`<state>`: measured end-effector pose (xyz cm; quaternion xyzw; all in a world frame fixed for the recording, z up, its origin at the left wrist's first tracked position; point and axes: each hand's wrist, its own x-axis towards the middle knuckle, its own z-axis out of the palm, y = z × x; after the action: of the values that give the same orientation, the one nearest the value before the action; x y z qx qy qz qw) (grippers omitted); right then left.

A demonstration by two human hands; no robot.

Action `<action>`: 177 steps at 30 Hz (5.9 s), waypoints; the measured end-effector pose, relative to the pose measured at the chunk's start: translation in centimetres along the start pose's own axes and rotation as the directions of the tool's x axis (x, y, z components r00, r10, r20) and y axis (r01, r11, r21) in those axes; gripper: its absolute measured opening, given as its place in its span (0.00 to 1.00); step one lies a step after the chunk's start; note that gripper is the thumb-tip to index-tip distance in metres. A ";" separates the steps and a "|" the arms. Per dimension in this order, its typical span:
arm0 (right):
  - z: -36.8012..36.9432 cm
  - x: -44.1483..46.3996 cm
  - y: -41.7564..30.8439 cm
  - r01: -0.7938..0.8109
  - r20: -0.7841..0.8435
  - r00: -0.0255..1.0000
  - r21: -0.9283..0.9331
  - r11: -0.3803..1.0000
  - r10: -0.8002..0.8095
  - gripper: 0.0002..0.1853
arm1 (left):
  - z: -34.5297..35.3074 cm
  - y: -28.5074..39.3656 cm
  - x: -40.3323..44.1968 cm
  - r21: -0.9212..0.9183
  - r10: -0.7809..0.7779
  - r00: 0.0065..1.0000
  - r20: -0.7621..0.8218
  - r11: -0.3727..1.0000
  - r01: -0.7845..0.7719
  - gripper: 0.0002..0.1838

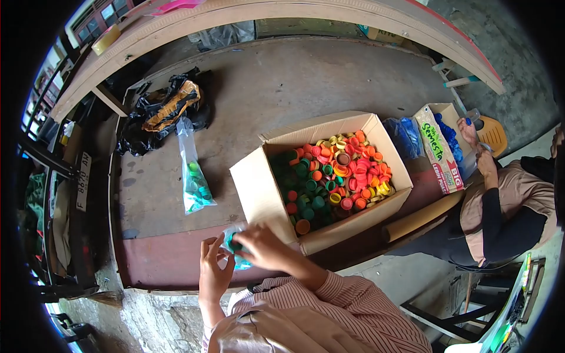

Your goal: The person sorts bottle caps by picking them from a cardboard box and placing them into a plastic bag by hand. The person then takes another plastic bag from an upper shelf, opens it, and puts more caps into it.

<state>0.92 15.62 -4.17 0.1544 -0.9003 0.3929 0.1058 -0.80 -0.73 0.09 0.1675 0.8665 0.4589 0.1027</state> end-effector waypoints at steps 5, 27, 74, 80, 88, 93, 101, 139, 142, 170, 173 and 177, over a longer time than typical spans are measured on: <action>-0.3 -0.8 -1.2 0.075 0.106 0.992 -0.108 0.991 -0.063 0.13 | -0.1 0.1 -0.2 0.020 0.006 1.000 0.025 1.000 -0.006 0.25; -5.8 5.4 15.6 -0.354 0.206 0.817 -0.558 0.751 0.538 0.08 | 0.3 0.9 0.7 0.081 0.029 0.998 0.056 0.996 -0.034 0.25; -2.0 4.0 -1.5 -0.481 0.421 0.868 0.586 0.652 0.263 0.11 | -3.9 -3.4 0.1 -0.847 -0.123 0.990 0.063 0.519 0.118 0.17; -2.3 5.4 -3.0 -0.488 0.447 0.867 0.669 0.560 0.221 0.05 | -5.1 -1.7 0.5 -0.248 0.046 0.895 -0.444 0.953 -0.172 0.17; -4.3 5.9 -4.8 -0.451 0.344 0.881 0.818 0.358 0.325 0.07 | -5.4 -0.1 -0.5 -0.623 0.178 0.867 -0.465 0.630 -0.464 0.35; -4.5 6.7 -5.8 -0.530 0.512 0.848 0.811 0.249 0.137 0.08 | -0.9 -4.9 -0.3 -0.283 0.389 0.898 -0.206 0.855 -0.435 0.48; -9.7 6.1 -8.8 0.011 -0.145 0.981 0.694 0.720 0.125 0.12 | -1.7 -2.9 -0.6 -0.102 0.052 0.997 0.050 0.994 -0.047 0.18; -9.1 1.6 5.9 -0.195 -0.679 0.700 0.118 0.974 0.222 0.06 | -2.8 -10.1 10.7 -0.358 -0.091 0.986 -0.143 0.933 0.035 0.17; -9.4 -1.9 5.8 -0.279 -0.590 0.783 -0.051 0.959 0.196 0.06 | -2.0 -9.5 16.8 -0.178 -0.025 0.977 -0.210 0.984 -0.013 0.21; -18.4 10.4 5.4 -0.035 -0.437 0.888 -0.373 0.927 -0.142 0.09 | 0.6 -8.1 15.5 -0.300 0.052 0.823 -0.566 0.917 -0.264 0.33; -23.4 20.3 3.4 0.185 -0.482 0.789 -0.406 0.895 -0.382 0.09 | -1.0 -8.0 10.4 -0.385 -0.036 0.817 -0.575 0.893 -0.231 0.32; -27.9 32.7 2.8 0.272 -0.504 0.726 -0.413 0.869 -0.467 0.08 | -2.5 -9.3 5.7 -0.404 -0.140 0.732 -0.667 0.893 -0.197 0.28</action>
<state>-28.60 31.73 22.79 0.1848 -0.8222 0.2448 0.4795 -8.73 -5.32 -6.41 -0.0266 0.7103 0.6765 -0.1928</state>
